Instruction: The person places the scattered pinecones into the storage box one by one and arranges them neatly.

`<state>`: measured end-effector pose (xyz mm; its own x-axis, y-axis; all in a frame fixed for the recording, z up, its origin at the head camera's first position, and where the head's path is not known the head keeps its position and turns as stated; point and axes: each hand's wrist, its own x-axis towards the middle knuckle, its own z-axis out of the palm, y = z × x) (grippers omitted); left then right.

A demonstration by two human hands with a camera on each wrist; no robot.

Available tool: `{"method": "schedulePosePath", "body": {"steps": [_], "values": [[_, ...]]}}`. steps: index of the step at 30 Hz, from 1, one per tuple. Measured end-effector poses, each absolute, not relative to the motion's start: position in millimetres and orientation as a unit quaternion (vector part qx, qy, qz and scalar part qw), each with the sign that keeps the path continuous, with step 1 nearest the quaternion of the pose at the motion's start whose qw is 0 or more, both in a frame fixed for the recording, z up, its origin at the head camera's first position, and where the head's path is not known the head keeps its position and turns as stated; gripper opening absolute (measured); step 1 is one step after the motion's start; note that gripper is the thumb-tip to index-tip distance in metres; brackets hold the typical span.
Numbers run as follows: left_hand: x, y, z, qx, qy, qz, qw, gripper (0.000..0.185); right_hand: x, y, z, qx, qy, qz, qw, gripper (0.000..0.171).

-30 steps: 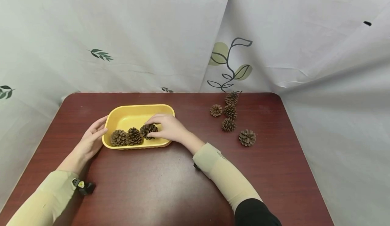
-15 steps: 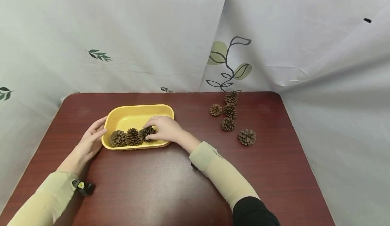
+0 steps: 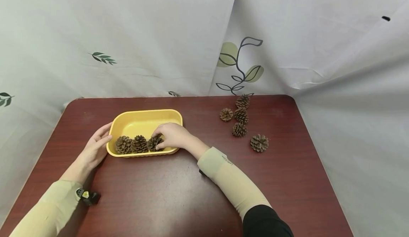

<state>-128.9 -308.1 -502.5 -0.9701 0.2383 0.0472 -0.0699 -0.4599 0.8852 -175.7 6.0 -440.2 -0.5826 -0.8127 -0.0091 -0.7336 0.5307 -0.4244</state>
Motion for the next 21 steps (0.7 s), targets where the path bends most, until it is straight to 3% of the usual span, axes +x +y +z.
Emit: {"method": "schedulePosePath", "body": {"steps": [21], "values": [[-128.5, -309.3, -502.0, 0.079, 0.521, 0.845, 0.091, 0.048, -174.2, 9.2, -436.8, -0.445, 0.864, -0.212, 0.105, 0.046]]}}
